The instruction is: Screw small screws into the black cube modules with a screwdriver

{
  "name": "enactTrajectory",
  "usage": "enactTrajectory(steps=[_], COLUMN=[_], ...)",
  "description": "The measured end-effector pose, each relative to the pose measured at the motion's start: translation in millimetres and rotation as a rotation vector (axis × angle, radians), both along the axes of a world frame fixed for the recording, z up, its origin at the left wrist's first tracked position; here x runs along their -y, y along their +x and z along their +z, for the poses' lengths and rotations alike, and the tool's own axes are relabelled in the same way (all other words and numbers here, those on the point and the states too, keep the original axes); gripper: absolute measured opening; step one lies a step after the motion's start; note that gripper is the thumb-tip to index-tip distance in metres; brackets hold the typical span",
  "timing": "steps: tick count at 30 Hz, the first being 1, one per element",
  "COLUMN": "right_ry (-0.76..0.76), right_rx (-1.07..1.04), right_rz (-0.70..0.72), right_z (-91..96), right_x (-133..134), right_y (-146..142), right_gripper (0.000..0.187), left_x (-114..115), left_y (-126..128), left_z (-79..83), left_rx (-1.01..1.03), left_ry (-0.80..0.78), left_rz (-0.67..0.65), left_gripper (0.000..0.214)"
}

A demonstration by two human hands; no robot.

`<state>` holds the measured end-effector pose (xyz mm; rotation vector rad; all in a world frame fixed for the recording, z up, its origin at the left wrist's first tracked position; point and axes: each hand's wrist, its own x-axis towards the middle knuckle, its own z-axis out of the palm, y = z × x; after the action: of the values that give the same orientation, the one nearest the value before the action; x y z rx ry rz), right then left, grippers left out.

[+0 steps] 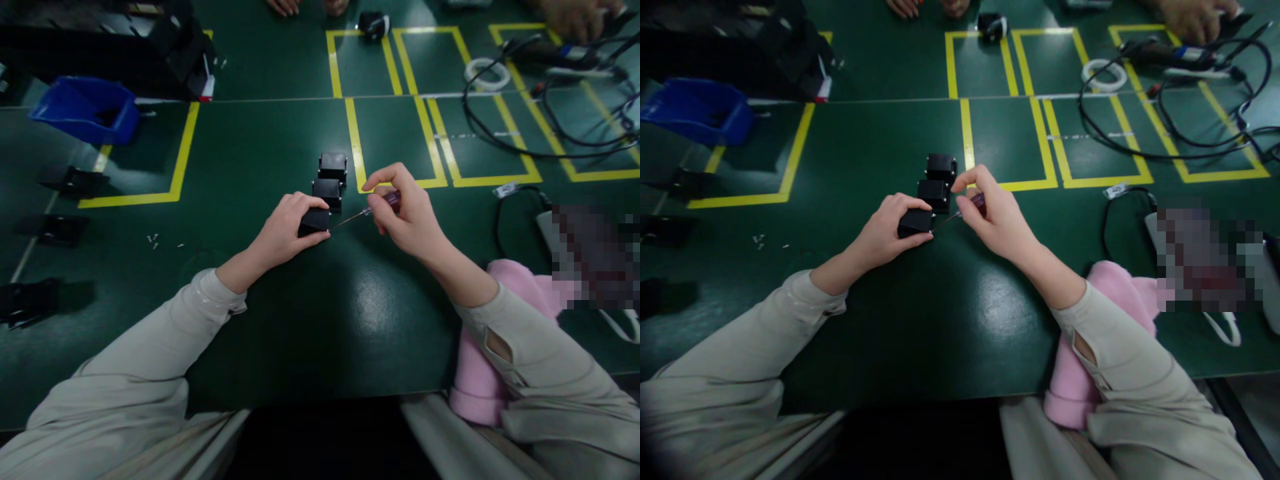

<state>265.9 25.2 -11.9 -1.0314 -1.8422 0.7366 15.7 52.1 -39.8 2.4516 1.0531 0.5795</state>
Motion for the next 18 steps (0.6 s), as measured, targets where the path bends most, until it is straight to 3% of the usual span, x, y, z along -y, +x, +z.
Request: enactTrajectory(steps=[7, 10, 18], right_ry=[-0.008, -0.004, -0.030], right_rx=[0.004, -0.005, 0.001], right_rz=[-0.022, 0.005, -0.004], right_z=[-0.4, 0.8, 1.4], right_x=[0.5, 0.7, 1.0], right_y=[-0.3, -0.5, -0.5], right_gripper=[0.016, 0.005, 0.014], left_x=[0.1, 0.3, 1.1], left_y=[0.1, 0.5, 0.9], left_z=[0.9, 1.5, 3.3], left_rx=[-0.002, -0.008, -0.018], left_ry=[-0.004, -0.017, -0.043], left_rz=[0.003, 0.010, 0.020], left_gripper=[0.041, 0.042, 0.042])
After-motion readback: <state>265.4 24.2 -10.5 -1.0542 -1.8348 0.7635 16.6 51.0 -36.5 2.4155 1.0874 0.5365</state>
